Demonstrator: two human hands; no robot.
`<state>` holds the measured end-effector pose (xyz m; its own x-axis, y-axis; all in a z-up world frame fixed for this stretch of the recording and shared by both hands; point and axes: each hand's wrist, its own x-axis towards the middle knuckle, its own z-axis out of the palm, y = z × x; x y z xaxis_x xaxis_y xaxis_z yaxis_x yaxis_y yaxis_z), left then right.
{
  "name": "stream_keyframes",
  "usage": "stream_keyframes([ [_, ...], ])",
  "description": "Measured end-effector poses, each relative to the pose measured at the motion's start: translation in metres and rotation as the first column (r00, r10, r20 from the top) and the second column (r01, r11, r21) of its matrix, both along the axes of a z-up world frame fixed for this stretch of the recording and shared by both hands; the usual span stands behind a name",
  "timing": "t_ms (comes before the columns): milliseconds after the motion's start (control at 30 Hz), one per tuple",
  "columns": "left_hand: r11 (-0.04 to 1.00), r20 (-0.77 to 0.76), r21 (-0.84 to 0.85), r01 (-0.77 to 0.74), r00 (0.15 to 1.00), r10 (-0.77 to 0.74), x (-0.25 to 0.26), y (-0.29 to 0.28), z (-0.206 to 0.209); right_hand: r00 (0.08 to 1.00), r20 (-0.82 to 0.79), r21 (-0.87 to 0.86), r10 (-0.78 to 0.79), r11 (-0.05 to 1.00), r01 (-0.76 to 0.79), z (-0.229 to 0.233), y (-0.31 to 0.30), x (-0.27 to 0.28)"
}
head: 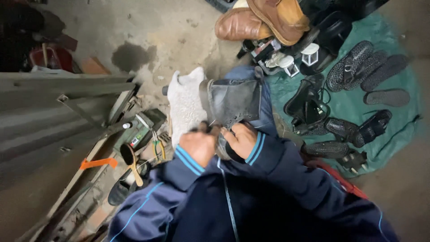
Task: The person is sewing a black leather shoe using a needle and white thread. They repeatedly push the needle through the shoe's upper and pull the thread tight to secure the stitches.
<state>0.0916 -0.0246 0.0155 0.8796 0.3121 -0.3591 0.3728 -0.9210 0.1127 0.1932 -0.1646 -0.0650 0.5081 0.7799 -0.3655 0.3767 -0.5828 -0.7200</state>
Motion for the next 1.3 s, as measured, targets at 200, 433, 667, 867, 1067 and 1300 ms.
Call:
stream_keyframes([
  [200,0.996,0.336,-0.081,0.024,0.942,0.005,-0.020,0.020,-0.005,0.997,0.006,0.176,-0.082,0.981,0.079,0.050,0.012,0.006],
  [433,0.999,0.441,-0.030,0.015,0.898,-0.001,-0.029,0.039,0.022,0.982,-0.133,0.283,-0.136,0.944,0.169,0.127,0.029,0.008],
  [667,0.981,0.416,-0.195,-0.022,0.903,0.103,-0.039,0.047,0.007,0.930,-0.329,0.279,-0.162,0.925,0.260,0.126,-0.006,0.019],
  [867,0.975,0.494,-0.221,0.031,0.866,0.084,-0.037,0.047,0.006,0.801,0.530,0.284,-0.277,0.949,0.141,0.122,-0.082,0.089],
  [1067,0.976,0.513,-0.217,0.010,0.852,0.105,-0.032,0.042,-0.007,0.758,0.587,0.472,-0.285,0.881,-0.035,0.095,-0.034,0.038],
  [1300,0.974,0.476,-0.222,-0.056,0.865,0.158,-0.032,0.036,-0.002,0.697,0.716,0.189,-0.028,0.970,-0.156,0.109,0.011,0.012],
])
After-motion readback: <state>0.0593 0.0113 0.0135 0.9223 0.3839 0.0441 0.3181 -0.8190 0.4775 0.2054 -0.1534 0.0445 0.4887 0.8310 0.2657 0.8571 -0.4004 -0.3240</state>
